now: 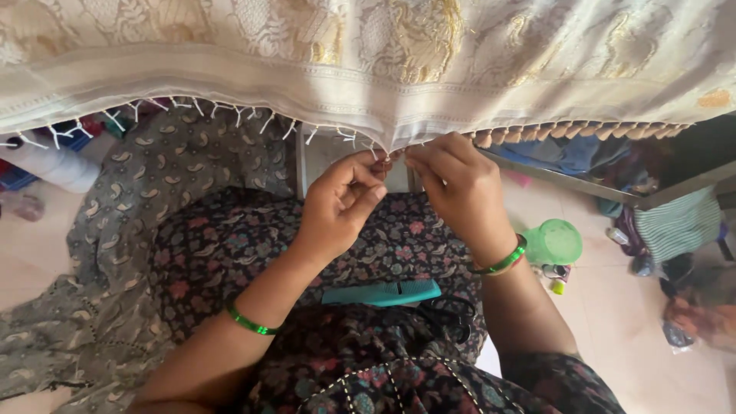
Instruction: The person is decorating the border of a fabric piece, likely a saree, by tying and adjusting fringe tassels and beads using scissors and a comb.
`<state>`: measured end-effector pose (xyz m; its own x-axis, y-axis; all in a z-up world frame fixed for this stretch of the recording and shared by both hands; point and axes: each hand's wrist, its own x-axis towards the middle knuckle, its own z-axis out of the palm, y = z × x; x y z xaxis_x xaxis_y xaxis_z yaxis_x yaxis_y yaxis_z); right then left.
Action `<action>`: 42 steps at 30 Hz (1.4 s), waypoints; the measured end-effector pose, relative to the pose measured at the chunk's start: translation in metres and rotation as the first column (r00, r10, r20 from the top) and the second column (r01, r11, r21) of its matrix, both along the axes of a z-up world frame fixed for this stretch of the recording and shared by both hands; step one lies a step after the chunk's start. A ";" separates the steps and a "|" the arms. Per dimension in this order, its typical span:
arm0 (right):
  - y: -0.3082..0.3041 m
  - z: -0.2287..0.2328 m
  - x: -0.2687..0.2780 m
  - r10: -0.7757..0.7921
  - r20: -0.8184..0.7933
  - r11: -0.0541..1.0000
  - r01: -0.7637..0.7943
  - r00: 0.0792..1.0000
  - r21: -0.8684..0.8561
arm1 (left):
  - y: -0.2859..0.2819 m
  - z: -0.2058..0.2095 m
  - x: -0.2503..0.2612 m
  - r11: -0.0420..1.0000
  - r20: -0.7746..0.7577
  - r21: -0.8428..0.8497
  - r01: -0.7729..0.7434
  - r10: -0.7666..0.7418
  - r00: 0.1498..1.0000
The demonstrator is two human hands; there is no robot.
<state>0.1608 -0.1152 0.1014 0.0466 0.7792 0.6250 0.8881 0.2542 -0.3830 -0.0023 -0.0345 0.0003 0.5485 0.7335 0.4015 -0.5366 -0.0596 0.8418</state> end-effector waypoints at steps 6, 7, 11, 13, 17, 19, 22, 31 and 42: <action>-0.019 0.007 -0.014 0.104 0.232 0.991 -0.081 0.967 -0.109 | 0.003 0.008 0.007 0.997 -0.056 -0.041 -0.068 0.066 0.996; -0.022 0.009 -0.017 0.106 0.263 0.986 -0.067 0.959 -0.154 | 0.004 0.010 0.009 0.994 -0.042 -0.097 -0.053 0.049 0.998; -0.021 0.021 -0.020 0.078 0.268 0.995 -0.060 0.960 -0.075 | 0.004 0.011 0.010 0.993 -0.089 -0.107 -0.047 0.038 0.995; -0.014 0.025 -0.020 0.081 0.323 0.997 -0.071 0.943 -0.043 | -0.001 0.026 0.006 0.950 -0.161 0.239 -0.202 0.244 0.956; -0.003 0.009 -0.019 0.109 0.276 0.992 -0.123 0.955 0.034 | 0.001 0.020 0.008 0.995 -0.032 0.044 -0.084 0.086 0.996; 0.000 -0.003 -0.017 0.122 0.063 0.992 -0.123 0.991 -0.001 | 0.003 0.022 0.003 0.970 -0.086 -0.242 -0.002 -0.019 0.996; 0.004 -0.009 -0.021 0.131 0.109 0.990 -0.135 0.985 0.027 | 0.008 0.011 0.005 0.937 0.060 -0.333 0.105 -0.090 0.994; 0.011 -0.007 -0.022 0.040 0.288 0.997 -0.058 0.957 0.054 | -0.009 0.066 -0.002 0.445 -0.063 0.792 -0.418 0.740 0.669; 0.008 -0.007 -0.005 0.146 -0.135 0.989 -0.141 0.980 0.047 | 0.005 0.031 -0.004 0.955 -0.190 0.241 -0.176 0.224 0.956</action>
<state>0.1557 -0.1076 0.0944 0.0237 0.7606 0.6488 0.7808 0.3912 -0.4872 -0.0058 -0.0295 0.0312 0.4897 0.7439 0.4547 -0.3049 -0.3425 0.8887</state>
